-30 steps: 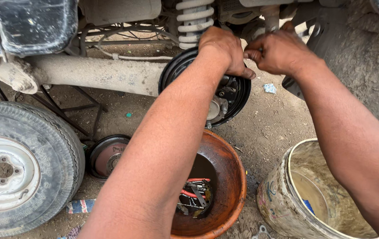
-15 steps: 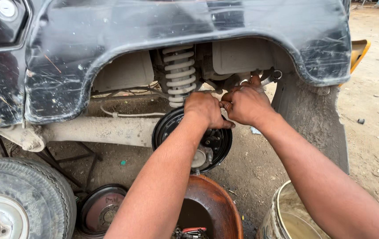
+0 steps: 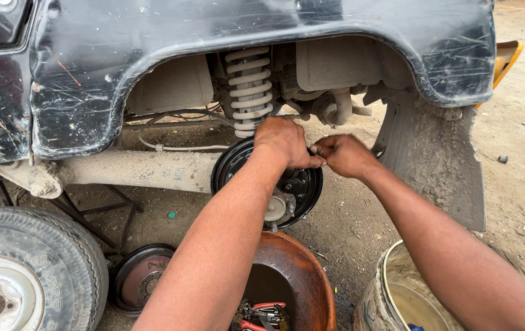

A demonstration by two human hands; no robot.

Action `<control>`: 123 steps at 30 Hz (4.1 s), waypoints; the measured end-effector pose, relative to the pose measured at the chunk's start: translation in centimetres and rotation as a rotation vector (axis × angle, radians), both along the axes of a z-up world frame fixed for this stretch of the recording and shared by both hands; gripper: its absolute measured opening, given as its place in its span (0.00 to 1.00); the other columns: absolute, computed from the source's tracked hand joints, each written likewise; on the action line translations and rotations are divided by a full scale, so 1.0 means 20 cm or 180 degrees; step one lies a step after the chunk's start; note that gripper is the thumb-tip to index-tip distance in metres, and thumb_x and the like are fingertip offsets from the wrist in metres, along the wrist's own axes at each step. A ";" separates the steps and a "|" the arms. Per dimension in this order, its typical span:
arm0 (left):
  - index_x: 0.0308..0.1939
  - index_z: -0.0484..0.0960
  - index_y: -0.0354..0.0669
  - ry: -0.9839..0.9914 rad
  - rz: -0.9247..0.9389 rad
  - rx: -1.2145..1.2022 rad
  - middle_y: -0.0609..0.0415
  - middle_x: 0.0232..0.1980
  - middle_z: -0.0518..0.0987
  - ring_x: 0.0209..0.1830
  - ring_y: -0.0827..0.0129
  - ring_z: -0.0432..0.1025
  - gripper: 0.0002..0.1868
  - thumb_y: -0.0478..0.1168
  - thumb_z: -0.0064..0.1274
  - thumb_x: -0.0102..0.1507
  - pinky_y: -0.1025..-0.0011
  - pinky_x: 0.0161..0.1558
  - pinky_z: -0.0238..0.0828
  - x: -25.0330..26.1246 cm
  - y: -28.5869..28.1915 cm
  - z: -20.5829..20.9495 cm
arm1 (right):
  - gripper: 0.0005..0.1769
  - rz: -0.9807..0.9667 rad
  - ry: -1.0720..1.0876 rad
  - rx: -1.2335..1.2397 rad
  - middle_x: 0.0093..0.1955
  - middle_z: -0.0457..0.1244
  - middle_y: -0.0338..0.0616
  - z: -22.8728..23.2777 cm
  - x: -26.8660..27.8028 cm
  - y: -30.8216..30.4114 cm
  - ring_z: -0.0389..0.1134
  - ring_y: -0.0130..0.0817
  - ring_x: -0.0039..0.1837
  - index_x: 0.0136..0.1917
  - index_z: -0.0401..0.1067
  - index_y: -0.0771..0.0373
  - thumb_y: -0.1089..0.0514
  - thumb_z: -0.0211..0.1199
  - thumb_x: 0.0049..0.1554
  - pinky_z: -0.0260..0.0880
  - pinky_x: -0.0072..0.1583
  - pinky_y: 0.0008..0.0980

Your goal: The person works on a vehicle's drum brake assembly, using a wrench to loosen components and then removing and handling small pins and springs from the wheel hub by hand.

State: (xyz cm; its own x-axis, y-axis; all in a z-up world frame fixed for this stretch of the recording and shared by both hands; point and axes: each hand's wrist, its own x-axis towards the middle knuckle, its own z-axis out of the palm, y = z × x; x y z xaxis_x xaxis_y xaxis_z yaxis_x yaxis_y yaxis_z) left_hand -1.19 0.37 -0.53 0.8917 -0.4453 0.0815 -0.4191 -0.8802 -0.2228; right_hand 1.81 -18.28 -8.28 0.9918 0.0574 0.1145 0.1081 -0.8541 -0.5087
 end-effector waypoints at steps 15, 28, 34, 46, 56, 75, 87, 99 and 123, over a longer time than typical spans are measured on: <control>0.61 0.81 0.53 0.0180 0.0170 0.0104 0.54 0.50 0.83 0.48 0.63 0.81 0.51 0.86 0.50 0.50 0.63 0.47 0.81 -0.01 -0.04 0.04 | 0.17 0.0400 -0.1346 -0.2347 0.52 0.72 0.40 0.41 -0.14 0.18 0.67 0.41 0.63 0.56 0.82 0.41 0.43 0.61 0.56 0.40 0.75 0.57; 0.54 0.84 0.46 0.0071 -0.0072 -0.0090 0.51 0.49 0.83 0.50 0.61 0.79 0.46 0.80 0.54 0.52 0.62 0.52 0.79 -0.02 0.02 0.03 | 0.17 0.0599 -0.1935 -0.2230 0.59 0.71 0.39 0.30 -0.05 0.08 0.69 0.44 0.62 0.57 0.81 0.45 0.41 0.58 0.62 0.48 0.76 0.55; 0.57 0.83 0.44 0.0271 -0.0629 -0.0224 0.48 0.53 0.82 0.53 0.57 0.78 0.42 0.74 0.54 0.56 0.60 0.58 0.75 0.02 0.13 0.06 | 0.19 0.0545 0.1041 0.0034 0.53 0.74 0.49 -0.05 -0.05 -0.04 0.75 0.39 0.55 0.65 0.75 0.51 0.49 0.50 0.66 0.76 0.62 0.39; 0.47 0.88 0.41 0.0048 -0.0332 -0.0141 0.45 0.49 0.84 0.49 0.58 0.80 0.37 0.71 0.44 0.65 0.61 0.56 0.76 -0.03 0.11 0.01 | 0.15 0.0520 -0.1887 -0.2777 0.51 0.73 0.36 0.36 -0.14 0.14 0.73 0.40 0.47 0.51 0.82 0.48 0.43 0.58 0.63 0.59 0.70 0.49; 0.55 0.81 0.41 -0.0114 -0.0089 -0.0214 0.48 0.49 0.83 0.49 0.59 0.79 0.45 0.78 0.52 0.56 0.63 0.52 0.78 -0.02 0.07 -0.01 | 0.13 0.0828 -0.2131 -0.3003 0.49 0.73 0.31 0.42 -0.10 0.13 0.72 0.34 0.48 0.50 0.83 0.41 0.39 0.62 0.62 0.59 0.69 0.44; 0.48 0.87 0.45 -0.0222 -0.0194 -0.0304 0.50 0.47 0.83 0.48 0.59 0.79 0.44 0.80 0.54 0.53 0.62 0.51 0.78 0.00 0.06 -0.02 | 0.16 0.0761 -0.0962 -0.1142 0.51 0.71 0.49 0.07 0.01 -0.01 0.70 0.45 0.52 0.60 0.78 0.55 0.53 0.58 0.61 0.71 0.57 0.51; 0.49 0.86 0.47 -0.0083 -0.0041 -0.0141 0.53 0.44 0.84 0.43 0.61 0.81 0.43 0.80 0.52 0.55 0.61 0.45 0.81 -0.01 0.03 0.00 | 0.17 0.0322 -0.0967 -0.2030 0.49 0.71 0.46 0.30 -0.01 0.13 0.69 0.44 0.54 0.59 0.80 0.46 0.45 0.58 0.60 0.52 0.65 0.52; 0.52 0.85 0.43 -0.0067 -0.0046 -0.0117 0.48 0.46 0.83 0.46 0.59 0.80 0.48 0.83 0.48 0.56 0.61 0.48 0.81 -0.03 0.05 -0.01 | 0.20 0.1134 0.0488 -0.0488 0.56 0.74 0.41 0.10 0.00 0.02 0.73 0.39 0.59 0.65 0.77 0.49 0.52 0.57 0.60 0.68 0.67 0.46; 0.52 0.85 0.46 -0.0236 -0.0085 -0.0217 0.51 0.46 0.82 0.46 0.60 0.79 0.47 0.83 0.50 0.53 0.61 0.48 0.79 0.01 0.04 -0.03 | 0.21 0.0194 0.0905 -0.0491 0.62 0.71 0.49 0.05 0.02 0.03 0.72 0.38 0.63 0.70 0.72 0.50 0.56 0.57 0.64 0.68 0.68 0.49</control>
State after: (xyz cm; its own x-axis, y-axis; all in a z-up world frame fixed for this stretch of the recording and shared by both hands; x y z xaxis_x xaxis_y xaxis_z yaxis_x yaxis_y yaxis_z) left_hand -1.00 1.22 -1.07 0.8699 -0.4601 0.1778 -0.4274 -0.8830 -0.1940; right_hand 2.25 -17.68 -7.21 0.9770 0.1127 -0.1810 0.0337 -0.9198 -0.3910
